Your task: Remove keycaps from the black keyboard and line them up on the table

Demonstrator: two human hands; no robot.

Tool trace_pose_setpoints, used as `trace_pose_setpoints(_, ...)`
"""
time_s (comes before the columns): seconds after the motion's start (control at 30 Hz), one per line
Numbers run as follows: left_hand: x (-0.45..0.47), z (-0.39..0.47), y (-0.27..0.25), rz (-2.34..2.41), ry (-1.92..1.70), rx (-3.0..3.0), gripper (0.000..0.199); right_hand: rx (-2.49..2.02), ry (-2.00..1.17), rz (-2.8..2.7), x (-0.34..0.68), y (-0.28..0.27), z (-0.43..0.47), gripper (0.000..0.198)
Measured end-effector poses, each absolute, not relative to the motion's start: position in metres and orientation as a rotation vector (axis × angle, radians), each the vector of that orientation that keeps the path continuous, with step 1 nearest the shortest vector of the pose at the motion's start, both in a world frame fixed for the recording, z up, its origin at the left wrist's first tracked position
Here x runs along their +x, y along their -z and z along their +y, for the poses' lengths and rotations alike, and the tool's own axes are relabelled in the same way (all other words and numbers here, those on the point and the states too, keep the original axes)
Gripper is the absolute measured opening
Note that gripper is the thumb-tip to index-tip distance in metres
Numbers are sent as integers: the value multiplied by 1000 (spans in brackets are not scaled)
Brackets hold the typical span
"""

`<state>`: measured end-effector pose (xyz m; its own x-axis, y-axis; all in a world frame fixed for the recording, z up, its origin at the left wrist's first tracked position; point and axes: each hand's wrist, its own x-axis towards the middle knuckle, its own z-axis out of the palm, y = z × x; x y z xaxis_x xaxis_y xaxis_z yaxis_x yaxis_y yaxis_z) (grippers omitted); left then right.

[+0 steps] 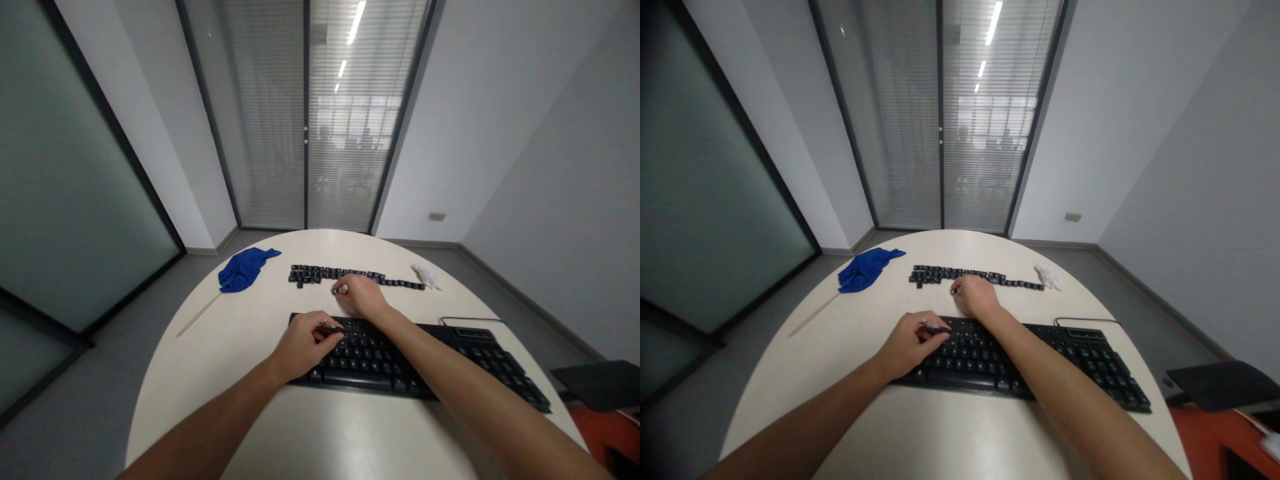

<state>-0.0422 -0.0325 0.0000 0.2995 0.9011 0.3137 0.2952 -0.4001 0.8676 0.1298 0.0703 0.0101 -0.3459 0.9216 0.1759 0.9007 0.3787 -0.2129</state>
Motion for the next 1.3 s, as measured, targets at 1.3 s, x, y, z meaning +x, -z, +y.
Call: trace_pose_setpoints(1.3,-44,-35,-4,1007,-1075,2038,8,-1769,-21,-2326,91,-5,80,31)
